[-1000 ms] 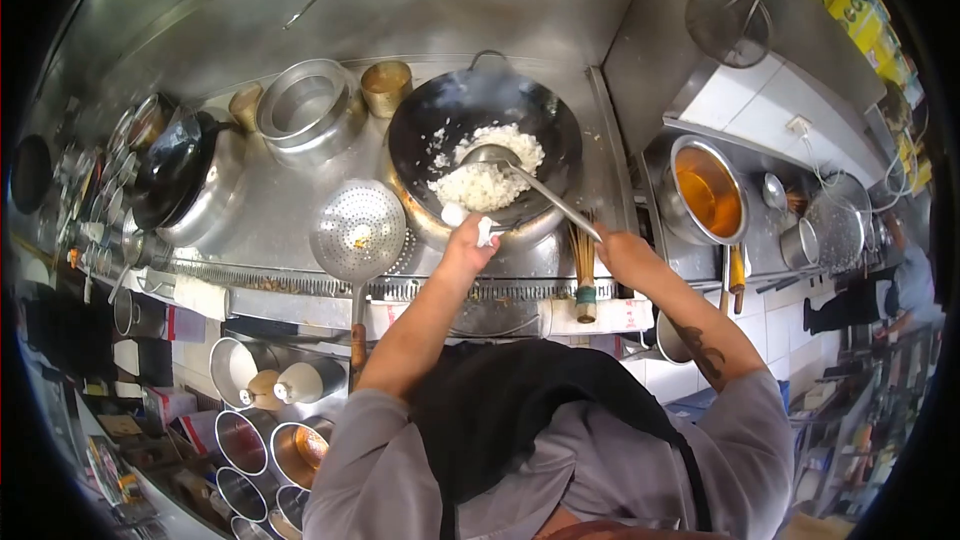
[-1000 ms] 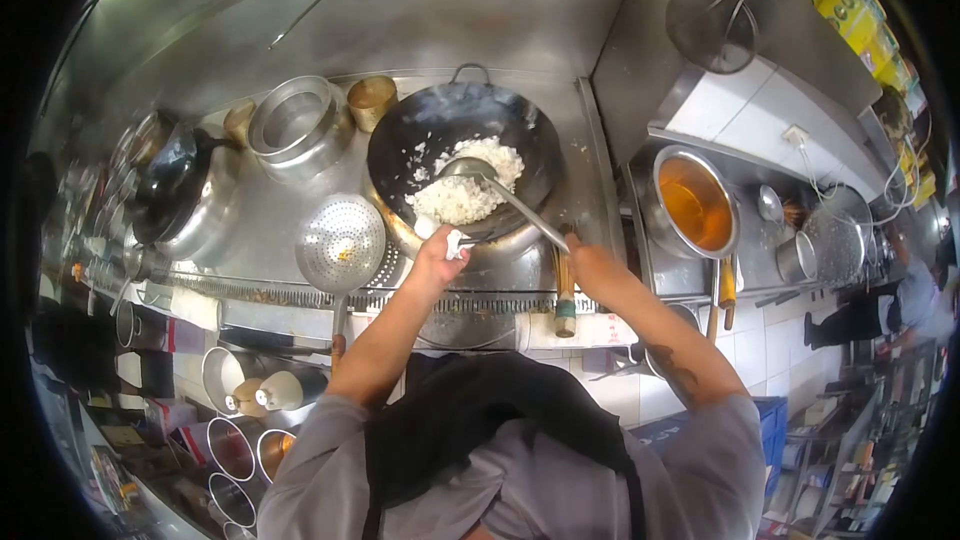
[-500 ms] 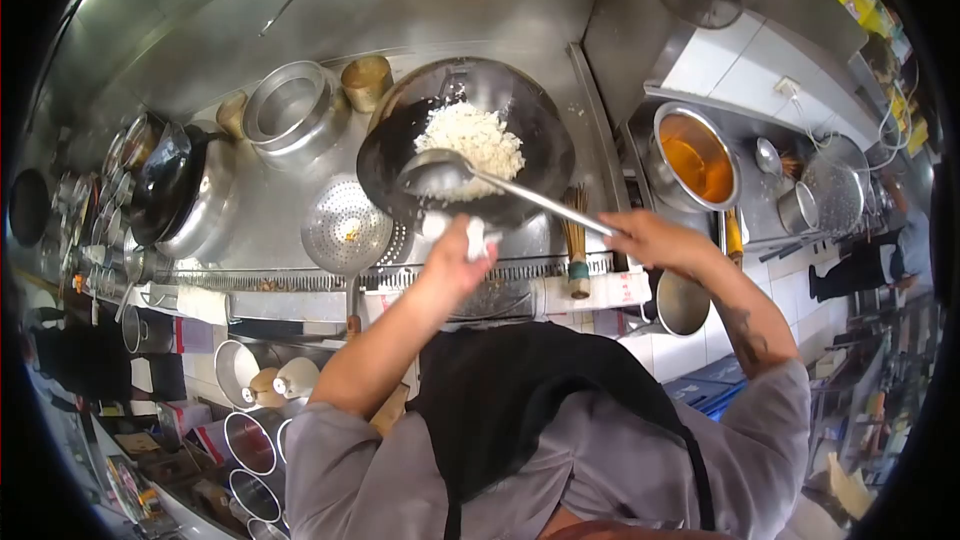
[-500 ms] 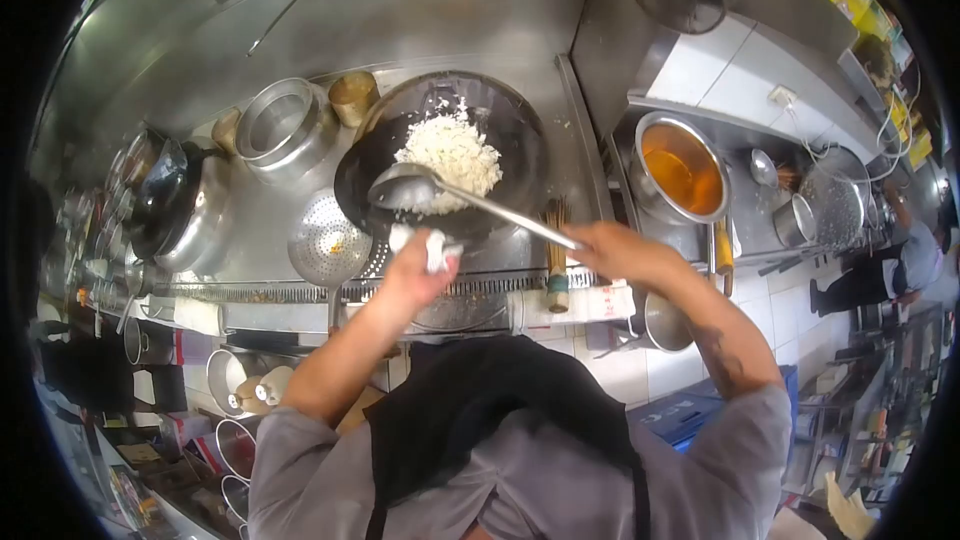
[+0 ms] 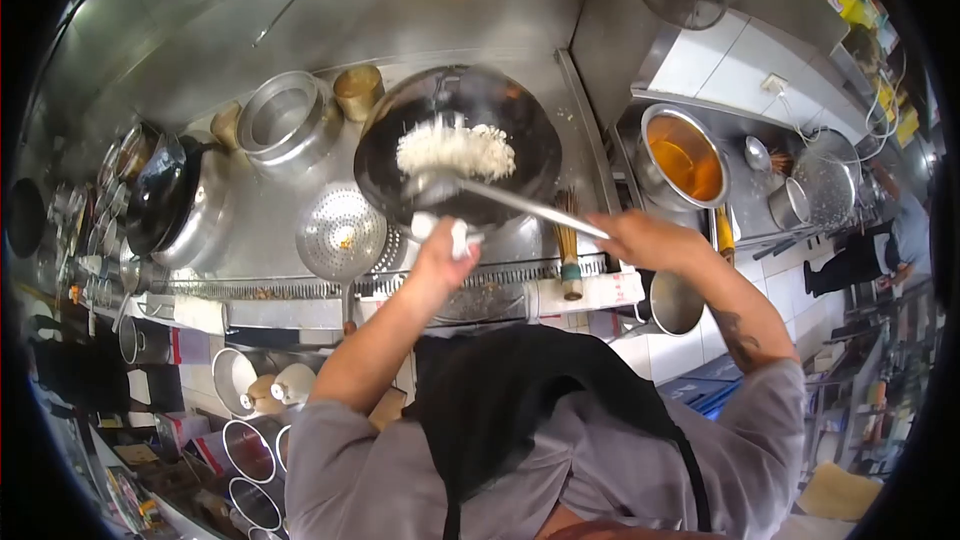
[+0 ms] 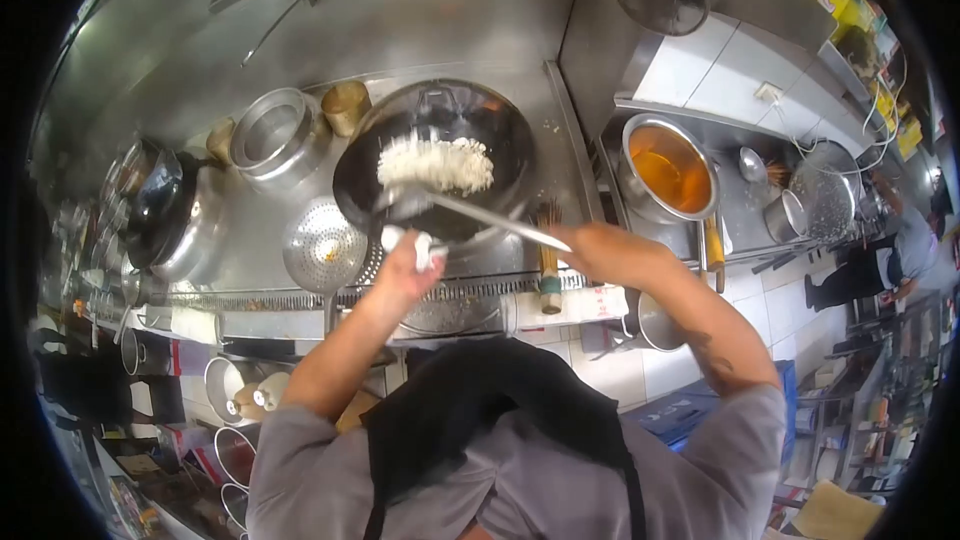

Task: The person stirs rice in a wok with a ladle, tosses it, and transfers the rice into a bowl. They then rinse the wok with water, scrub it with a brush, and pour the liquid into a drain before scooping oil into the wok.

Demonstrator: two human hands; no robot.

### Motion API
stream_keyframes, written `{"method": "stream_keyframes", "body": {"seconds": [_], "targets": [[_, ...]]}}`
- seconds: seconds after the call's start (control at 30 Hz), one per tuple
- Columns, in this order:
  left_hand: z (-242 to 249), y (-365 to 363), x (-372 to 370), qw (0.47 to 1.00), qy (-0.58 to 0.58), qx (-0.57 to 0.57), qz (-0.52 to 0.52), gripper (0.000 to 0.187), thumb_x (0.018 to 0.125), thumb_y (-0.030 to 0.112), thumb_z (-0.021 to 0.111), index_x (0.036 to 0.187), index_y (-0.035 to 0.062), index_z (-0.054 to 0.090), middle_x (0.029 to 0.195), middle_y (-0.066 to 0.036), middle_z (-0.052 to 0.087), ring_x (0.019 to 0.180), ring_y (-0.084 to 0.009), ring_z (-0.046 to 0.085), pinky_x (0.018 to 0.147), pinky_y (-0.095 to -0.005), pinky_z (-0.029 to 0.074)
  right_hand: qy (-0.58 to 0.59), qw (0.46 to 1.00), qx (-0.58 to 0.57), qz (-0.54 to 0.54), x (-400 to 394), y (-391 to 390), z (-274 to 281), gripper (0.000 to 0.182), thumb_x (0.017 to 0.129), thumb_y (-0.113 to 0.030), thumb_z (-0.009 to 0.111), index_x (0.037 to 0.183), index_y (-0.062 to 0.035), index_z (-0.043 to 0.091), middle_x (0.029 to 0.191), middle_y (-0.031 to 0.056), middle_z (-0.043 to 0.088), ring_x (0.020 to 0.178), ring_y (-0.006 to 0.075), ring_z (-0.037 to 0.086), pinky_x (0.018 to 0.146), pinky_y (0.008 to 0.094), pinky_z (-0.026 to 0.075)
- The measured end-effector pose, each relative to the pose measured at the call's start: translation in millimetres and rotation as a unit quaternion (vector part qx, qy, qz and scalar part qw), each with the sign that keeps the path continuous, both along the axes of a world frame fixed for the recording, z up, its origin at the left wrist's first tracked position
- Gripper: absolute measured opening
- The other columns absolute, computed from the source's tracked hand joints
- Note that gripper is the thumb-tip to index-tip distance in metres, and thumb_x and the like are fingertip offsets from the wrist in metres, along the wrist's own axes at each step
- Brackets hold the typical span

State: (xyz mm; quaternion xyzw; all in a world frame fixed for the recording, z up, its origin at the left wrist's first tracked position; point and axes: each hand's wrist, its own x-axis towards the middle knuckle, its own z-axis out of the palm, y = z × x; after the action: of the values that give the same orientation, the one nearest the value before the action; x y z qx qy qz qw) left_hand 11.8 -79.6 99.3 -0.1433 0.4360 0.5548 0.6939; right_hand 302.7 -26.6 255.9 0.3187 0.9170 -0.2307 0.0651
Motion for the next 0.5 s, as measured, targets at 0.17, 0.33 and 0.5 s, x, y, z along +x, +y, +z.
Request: {"method": "stream_keyframes", "body": {"seconds": [0.17,0.33,0.5], "targets": [[-5.6,2.6,-10.3,0.997,-0.002,0.080,-0.002,0.018,0.094,0.027,0.049,0.100,0.0116,0.054,0.091,-0.006,0.058,0.083,-0.0203,0.055,0.056,-0.0291,0.046,-0.021,0.998,-0.025,-0.050,-2.2,31.8,-33.2,0.039,0.090,-0.018,0.053,0.123,0.0022,0.050,0.080,0.0237,0.063,0.074,0.0386,0.063,0.069,0.0441,0.050],[-114.1,-47.9,16.8,0.996,-0.026,0.076,-0.048,0.018,0.093,0.032,0.050,0.100,0.0154,0.053,0.086,-0.002,0.060,0.072,-0.0186,0.059,0.046,-0.0298,0.046,0.024,0.980,0.149,-0.133,-15.7,23.3,-77.9,0.032,0.091,-0.017,0.049,0.116,0.0029,0.049,0.075,0.0254,0.061,0.070,0.0421,0.061,0.064,0.0503,0.049],[-74.0,7.7,-6.7,0.997,0.016,0.074,0.016,0.013,0.091,0.024,0.051,0.093,0.0119,0.054,0.078,-0.005,0.058,0.068,-0.0175,0.057,0.047,-0.0272,0.042,0.197,0.947,-0.010,-0.254,-15.2,0.3,-0.7,0.048,0.092,-0.012,0.052,0.136,0.0016,0.038,0.072,0.0132,0.059,0.054,0.0195,0.059,0.049,0.0325,0.048]]}}
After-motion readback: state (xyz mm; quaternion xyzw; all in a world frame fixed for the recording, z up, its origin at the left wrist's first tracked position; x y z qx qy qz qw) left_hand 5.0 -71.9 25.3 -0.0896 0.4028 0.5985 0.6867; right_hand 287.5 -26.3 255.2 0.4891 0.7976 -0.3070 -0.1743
